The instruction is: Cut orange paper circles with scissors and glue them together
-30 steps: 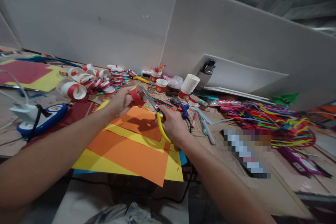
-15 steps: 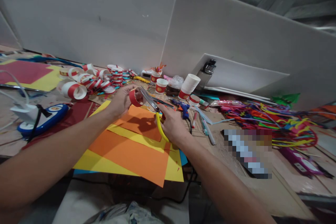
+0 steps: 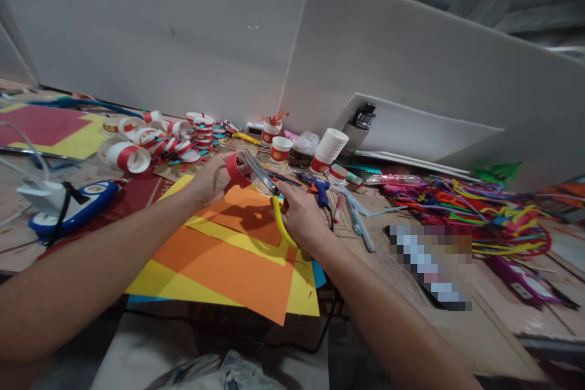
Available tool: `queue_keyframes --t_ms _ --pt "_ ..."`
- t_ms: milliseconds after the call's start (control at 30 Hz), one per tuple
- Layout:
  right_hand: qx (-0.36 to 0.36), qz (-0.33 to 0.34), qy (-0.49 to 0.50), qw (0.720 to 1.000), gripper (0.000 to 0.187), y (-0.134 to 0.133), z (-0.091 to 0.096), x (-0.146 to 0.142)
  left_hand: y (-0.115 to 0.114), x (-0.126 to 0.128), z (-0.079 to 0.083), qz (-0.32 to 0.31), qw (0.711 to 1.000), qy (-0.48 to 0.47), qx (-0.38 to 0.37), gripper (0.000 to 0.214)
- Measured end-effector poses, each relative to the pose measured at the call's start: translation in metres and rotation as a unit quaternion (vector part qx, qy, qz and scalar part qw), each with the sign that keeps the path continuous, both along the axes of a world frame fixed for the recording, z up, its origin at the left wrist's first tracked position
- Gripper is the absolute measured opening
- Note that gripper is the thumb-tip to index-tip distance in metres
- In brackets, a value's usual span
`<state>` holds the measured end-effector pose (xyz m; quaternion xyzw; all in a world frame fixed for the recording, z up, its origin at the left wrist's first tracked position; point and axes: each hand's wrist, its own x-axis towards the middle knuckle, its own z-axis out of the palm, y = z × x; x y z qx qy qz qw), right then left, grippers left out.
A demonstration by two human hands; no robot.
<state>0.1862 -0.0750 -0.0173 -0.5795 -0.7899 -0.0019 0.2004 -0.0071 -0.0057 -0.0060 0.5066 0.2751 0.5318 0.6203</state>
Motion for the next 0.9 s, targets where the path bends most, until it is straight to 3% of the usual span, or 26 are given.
queue_keyframes --t_ms 333,533,633,900 --pt "-0.002 -0.004 -0.016 1.000 0.045 -0.002 0.003 -0.001 -0.001 -0.007 -0.002 -0.026 0.998 0.027 0.055 0.030" --pt "0.002 0.001 -0.010 1.000 0.044 -0.002 0.001 -0.001 0.001 -0.010 0.004 0.056 0.997 -0.030 0.054 0.029" --pt "-0.003 -0.008 -0.015 1.000 0.045 -0.003 0.002 -0.002 0.000 -0.009 0.006 0.068 0.996 -0.020 0.053 0.024" --pt "-0.013 -0.021 -0.033 0.999 0.049 -0.003 0.002 -0.003 0.002 -0.009 -0.004 0.016 0.999 -0.020 0.042 0.027"
